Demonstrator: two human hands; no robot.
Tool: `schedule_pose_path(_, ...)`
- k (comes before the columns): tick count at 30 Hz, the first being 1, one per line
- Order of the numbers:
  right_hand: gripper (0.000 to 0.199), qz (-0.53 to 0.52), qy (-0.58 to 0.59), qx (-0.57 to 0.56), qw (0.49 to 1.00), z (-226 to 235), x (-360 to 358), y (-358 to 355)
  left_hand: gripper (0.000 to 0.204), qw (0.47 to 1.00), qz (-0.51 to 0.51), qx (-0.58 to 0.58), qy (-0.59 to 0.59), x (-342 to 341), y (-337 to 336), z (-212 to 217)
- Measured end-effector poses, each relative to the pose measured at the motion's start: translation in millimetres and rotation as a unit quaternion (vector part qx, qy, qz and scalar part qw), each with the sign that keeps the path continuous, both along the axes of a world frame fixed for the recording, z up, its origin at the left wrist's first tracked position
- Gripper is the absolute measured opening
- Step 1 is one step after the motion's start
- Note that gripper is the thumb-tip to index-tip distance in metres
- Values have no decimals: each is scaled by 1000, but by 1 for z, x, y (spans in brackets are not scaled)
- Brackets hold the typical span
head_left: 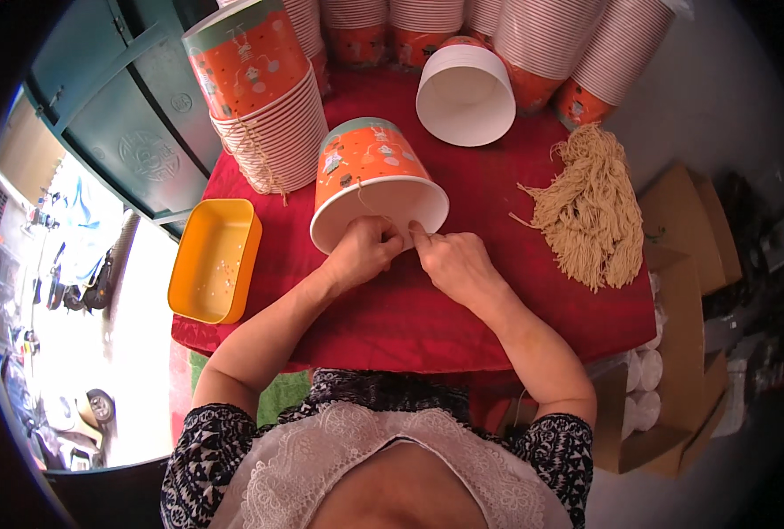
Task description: Manually attaching thin cord handles to printed paper buckets.
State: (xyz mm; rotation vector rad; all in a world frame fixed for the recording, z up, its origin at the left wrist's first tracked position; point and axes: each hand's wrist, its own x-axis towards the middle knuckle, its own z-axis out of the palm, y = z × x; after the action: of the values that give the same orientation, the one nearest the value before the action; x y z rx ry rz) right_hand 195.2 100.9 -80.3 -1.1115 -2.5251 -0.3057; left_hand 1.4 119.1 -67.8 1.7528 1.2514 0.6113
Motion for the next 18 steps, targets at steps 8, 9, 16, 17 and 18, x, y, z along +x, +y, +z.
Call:
schedule_pose_path(8,38,86,106,89,987,22,-2,-7,11,996,-13,-26,-81,-7,-6,-6)
schedule_pose_path(9,38,95,117,117,982,26,-6,-8,11,992,-30,84,-90,-7,-5,-15)
schedule_pose_path(16,34,243,141,84,956,33,-42,-29,13,981,-73,169,-66,-14,1,-29)
schedule_pose_path(17,32,262,123,87,953,33,-46,-35,12,985,-47,162,-46,-11,0,-29)
schedule_pose_path(18,32,301,131,92,940,34,-48,-39,11,987,-20,155,-27,-8,-2,-28)
